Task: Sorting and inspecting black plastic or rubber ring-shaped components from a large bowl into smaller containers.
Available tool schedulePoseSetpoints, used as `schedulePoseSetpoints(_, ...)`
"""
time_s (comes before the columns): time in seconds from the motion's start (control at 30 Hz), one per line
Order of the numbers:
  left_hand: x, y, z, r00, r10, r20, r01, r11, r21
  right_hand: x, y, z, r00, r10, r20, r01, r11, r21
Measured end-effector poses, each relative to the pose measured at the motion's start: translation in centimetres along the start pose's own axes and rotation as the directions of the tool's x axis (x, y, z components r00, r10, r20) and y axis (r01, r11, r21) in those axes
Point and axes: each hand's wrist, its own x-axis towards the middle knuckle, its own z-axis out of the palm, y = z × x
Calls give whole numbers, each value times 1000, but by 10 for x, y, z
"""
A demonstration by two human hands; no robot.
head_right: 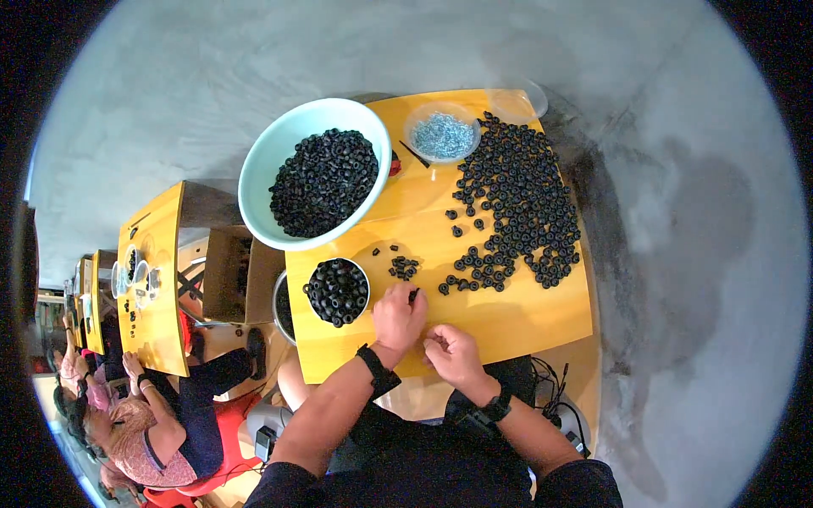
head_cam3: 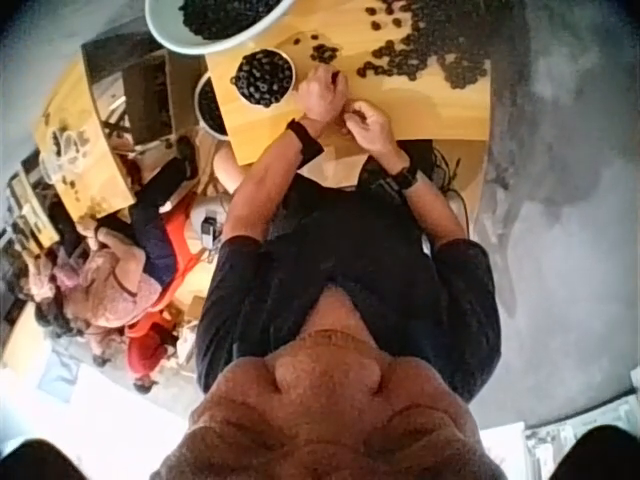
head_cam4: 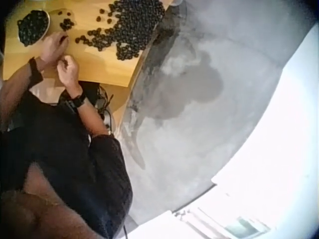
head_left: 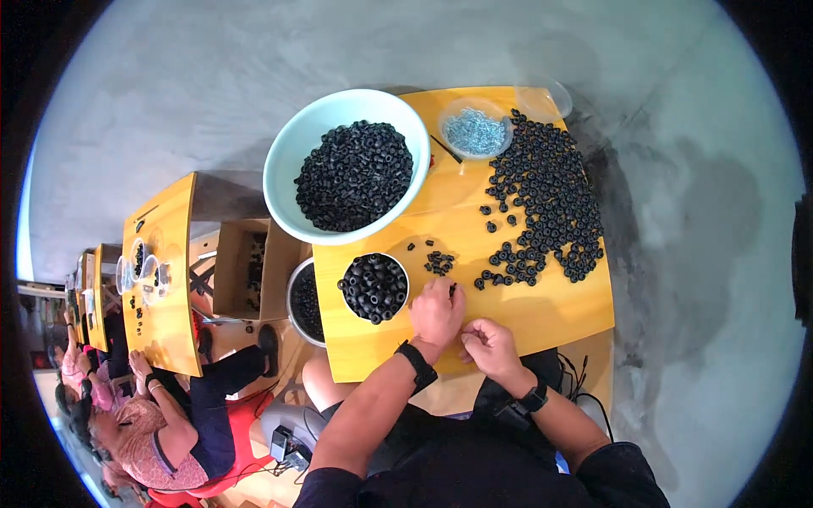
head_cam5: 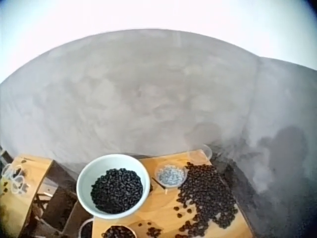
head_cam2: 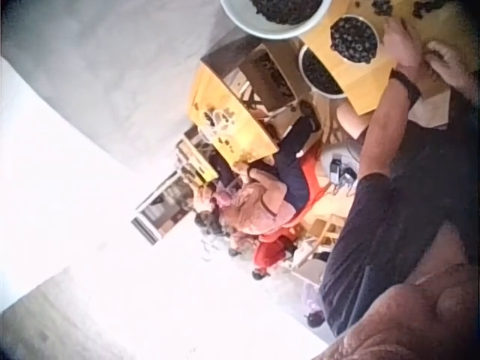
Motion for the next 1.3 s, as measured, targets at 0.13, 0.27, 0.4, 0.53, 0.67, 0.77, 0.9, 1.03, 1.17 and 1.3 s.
schedulePoseSetpoints(0.13,5,5,4,998,-63,31,60,993,104,0,2,1,999,-23,48,27,996,-89)
schedulePoseSetpoints(0.27,9,9,5,992,-125,-14,126,986,109,5,4,-2,998,-5,68,8,999,-45)
schedulePoseSetpoints(0.4,6,9,5,989,-143,-46,146,988,48,5,4,-5,998,46,53,-44,998,-36)
schedulePoseSetpoints(0.53,-1,0,-2,995,-81,-66,77,996,-55,5,4,-2,999,-2,44,6,995,-103)
schedulePoseSetpoints(0.67,-22,-18,-11,994,29,-107,-46,986,-160,8,-14,4,993,-121,-5,120,992,-46)
schedulePoseSetpoints(0.77,-56,-20,-31,996,19,-84,-41,964,-263,15,-27,7,988,-154,-21,153,988,-28)
schedulePoseSetpoints(0.9,-95,-56,-60,925,-248,-288,140,927,-349,26,-40,33,982,-174,75,179,982,-64)
schedulePoseSetpoints(1.03,-61,-90,-100,722,-535,-439,257,796,-548,39,-48,61,983,-169,72,179,973,-149)
schedulePoseSetpoints(1.17,-6,-93,-127,693,-544,-473,140,745,-652,48,-44,80,989,-136,66,144,979,-142)
schedulePoseSetpoints(1.3,30,-103,-117,742,-599,-301,96,540,-836,53,-35,97,990,-126,67,133,985,-111)
